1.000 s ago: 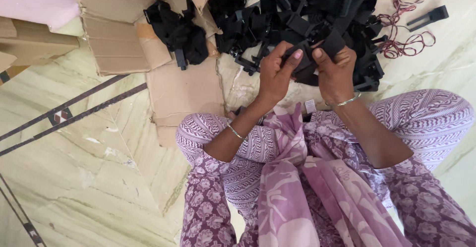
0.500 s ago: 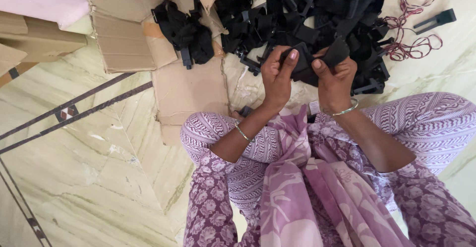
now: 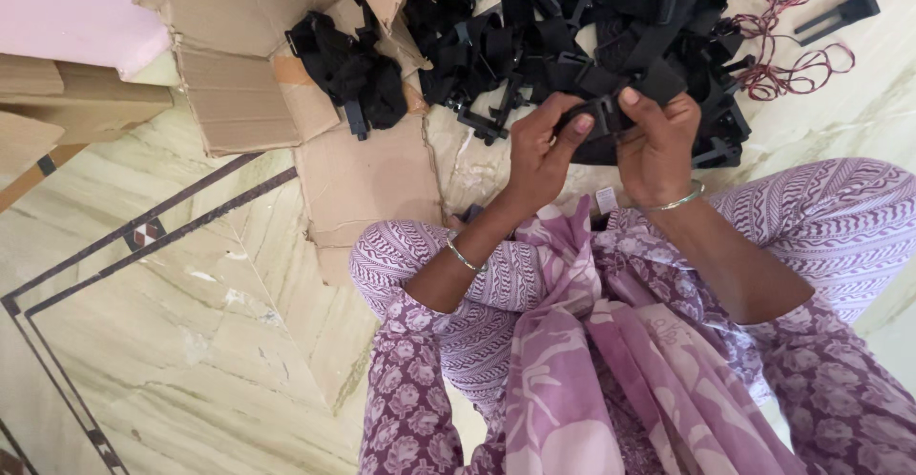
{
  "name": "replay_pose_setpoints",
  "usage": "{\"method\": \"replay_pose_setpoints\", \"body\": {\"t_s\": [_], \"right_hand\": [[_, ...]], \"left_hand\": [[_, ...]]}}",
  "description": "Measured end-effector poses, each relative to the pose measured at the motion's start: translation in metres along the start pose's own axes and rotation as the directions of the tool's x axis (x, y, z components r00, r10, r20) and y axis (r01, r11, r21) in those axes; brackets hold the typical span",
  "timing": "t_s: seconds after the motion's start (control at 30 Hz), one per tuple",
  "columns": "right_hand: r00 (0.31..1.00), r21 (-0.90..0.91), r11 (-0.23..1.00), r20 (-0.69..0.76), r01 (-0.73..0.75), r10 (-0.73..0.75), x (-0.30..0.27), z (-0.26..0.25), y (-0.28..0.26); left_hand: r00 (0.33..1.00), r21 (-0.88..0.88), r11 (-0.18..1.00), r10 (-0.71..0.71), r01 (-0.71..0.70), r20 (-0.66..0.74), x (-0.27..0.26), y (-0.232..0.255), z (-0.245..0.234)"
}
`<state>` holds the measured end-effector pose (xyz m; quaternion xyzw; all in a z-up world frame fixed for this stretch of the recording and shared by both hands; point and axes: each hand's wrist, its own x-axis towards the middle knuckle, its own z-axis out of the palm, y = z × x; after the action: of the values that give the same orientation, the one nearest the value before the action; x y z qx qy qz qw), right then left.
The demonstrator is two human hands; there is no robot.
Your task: The person sits on the floor and assembles small black plastic camera mounts by hand. They pick up individual parts, align them, and snap them together, then place the assembled units aside. The process is repeated with multiple similar components.
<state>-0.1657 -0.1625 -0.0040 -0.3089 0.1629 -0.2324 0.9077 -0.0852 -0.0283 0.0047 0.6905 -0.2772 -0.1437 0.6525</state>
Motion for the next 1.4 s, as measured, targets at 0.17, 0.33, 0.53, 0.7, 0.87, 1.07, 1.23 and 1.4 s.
{"method": "replay_pose_setpoints", "body": {"t_s": [0.17, 0.33, 0.53, 0.7, 0.87, 1.07, 1.23, 1.4], "right_hand": [[0.963, -0.163, 0.964, -0.136, 0.209, -0.232, 0.039, -0.027, -0.016], [0.995, -0.126, 0.989, -0.052, 0.080, -0.087, 0.057, -0.053, -0.070], [0.979, -0.429, 0.903, 0.178, -0.014, 0.099, 0.046, -0.025, -0.046], [0.962, -0.304, 0.936, 0.145, -0.179, 0.232, 0.038, -0.023, -0.033], [0.938, -0.678, 0.719, 0.328, 0.153, 0.109, 0.030, -0.019, -0.030], [0.984, -0.516, 0.851, 0.177, 0.099, -0.007, 0.023, -0.006, -0.039], [0.972, -0.587, 0.806, 0.224, 0.071, 0.077, 0.024, -0.003, -0.044], [0.982, -0.670, 0.741, 0.165, 0.045, 0.090, 0.018, 0.000, -0.046]], "left_hand": [[0.951, 0.146, 0.985, 0.038, -0.086, 0.306, -0.008, 0.009, 0.010], [0.953, 0.003, 0.996, -0.082, 0.085, 0.291, -0.013, 0.001, 0.020], [0.860, -0.205, 0.883, -0.318, 0.422, 0.399, 0.013, -0.022, -0.014], [0.962, -0.334, 0.916, -0.150, 0.222, 0.228, 0.016, -0.016, -0.011], [0.952, 0.008, 0.972, -0.231, 0.234, 0.201, 0.020, -0.003, -0.017], [0.992, 0.243, 0.968, 0.027, -0.056, 0.120, 0.017, 0.002, -0.006], [0.977, 0.511, 0.858, -0.066, -0.048, 0.202, 0.017, 0.000, -0.003], [0.990, 0.460, 0.879, 0.082, -0.127, 0.115, 0.016, 0.009, -0.006]]}}
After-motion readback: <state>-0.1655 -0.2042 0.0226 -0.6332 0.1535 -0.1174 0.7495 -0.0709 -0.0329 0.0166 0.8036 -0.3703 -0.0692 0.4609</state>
